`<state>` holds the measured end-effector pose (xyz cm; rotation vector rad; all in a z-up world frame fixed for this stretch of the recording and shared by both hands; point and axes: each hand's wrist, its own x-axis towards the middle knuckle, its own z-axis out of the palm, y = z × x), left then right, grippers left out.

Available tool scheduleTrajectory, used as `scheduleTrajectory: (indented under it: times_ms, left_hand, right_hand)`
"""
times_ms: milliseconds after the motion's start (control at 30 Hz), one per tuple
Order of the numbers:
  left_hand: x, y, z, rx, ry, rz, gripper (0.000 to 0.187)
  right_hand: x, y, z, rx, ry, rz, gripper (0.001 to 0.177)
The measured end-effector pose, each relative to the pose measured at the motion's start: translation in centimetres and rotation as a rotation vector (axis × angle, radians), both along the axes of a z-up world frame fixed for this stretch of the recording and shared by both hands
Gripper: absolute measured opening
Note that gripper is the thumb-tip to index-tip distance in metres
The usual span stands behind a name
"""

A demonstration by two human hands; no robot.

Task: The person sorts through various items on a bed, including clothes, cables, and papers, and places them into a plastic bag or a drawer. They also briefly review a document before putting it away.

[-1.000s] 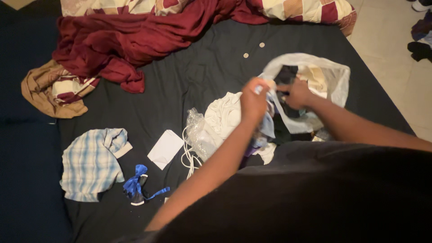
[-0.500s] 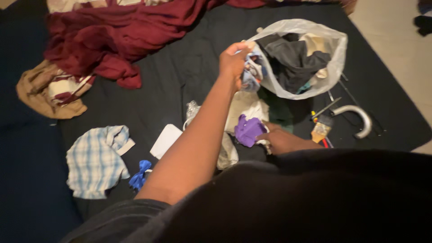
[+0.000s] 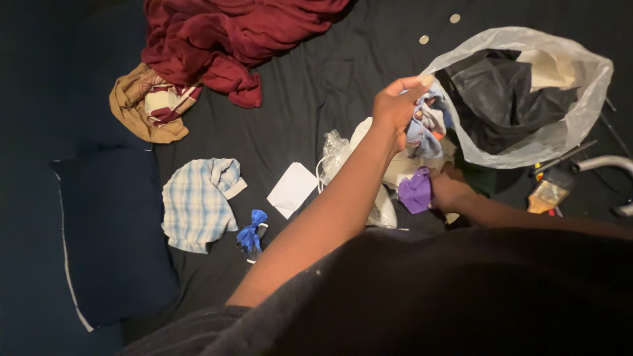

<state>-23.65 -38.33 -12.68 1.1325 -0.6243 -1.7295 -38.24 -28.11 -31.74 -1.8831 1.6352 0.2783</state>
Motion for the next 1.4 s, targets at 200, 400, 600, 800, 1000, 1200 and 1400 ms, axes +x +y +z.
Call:
scheduleTrajectory:
  times_ms: [200, 400, 600, 800, 1000, 1200, 1400]
  left_hand:
    - [0.2, -1.8, -2.0, -0.033, -0.028, 0.029, 0.014]
    - [0.8, -2.5, -4.3, -0.100, -0.146, 0.117, 0.014]
    - [3.0, -1.8, -4.0, -0.093, -0.179, 0.132, 0.019]
    - [5.6, 1.3, -3.2, -0.149, -0.052, 0.069, 0.027]
    - [6.9, 8.5, 2.6, -0.093, 0.023, 0.039, 0.063]
    - [7.8, 18.2, 9.3, -0.120, -0.062, 0.123, 0.065]
    - [9.7, 26.9, 10.1, -0.223, -0.037, 0.476, 0.046]
  right_hand:
    - [-1.1, 1.2, -0.7, 0.000, -0.089, -0.081, 0.047]
    - [-4.8, 4.1, 7.1, -0.166, -0.484, 0.075, 0.062]
    - [-6.0, 6.8, 21.2, -0.070, -0.524, -0.333, 0.049]
    - [-2.2, 5.6, 30.3, -0.138, -1.046, -0.688, 0.080]
    - [0.3, 4.5, 32.1, -0.069, -1.350, -0.450, 0.078]
    - [3.7, 5.5, 33.0, 0.071, -1.251, -0.317, 0.076]
    - [6.9, 8.5, 34.2, 0.019, -0.904, -0.135, 0.084]
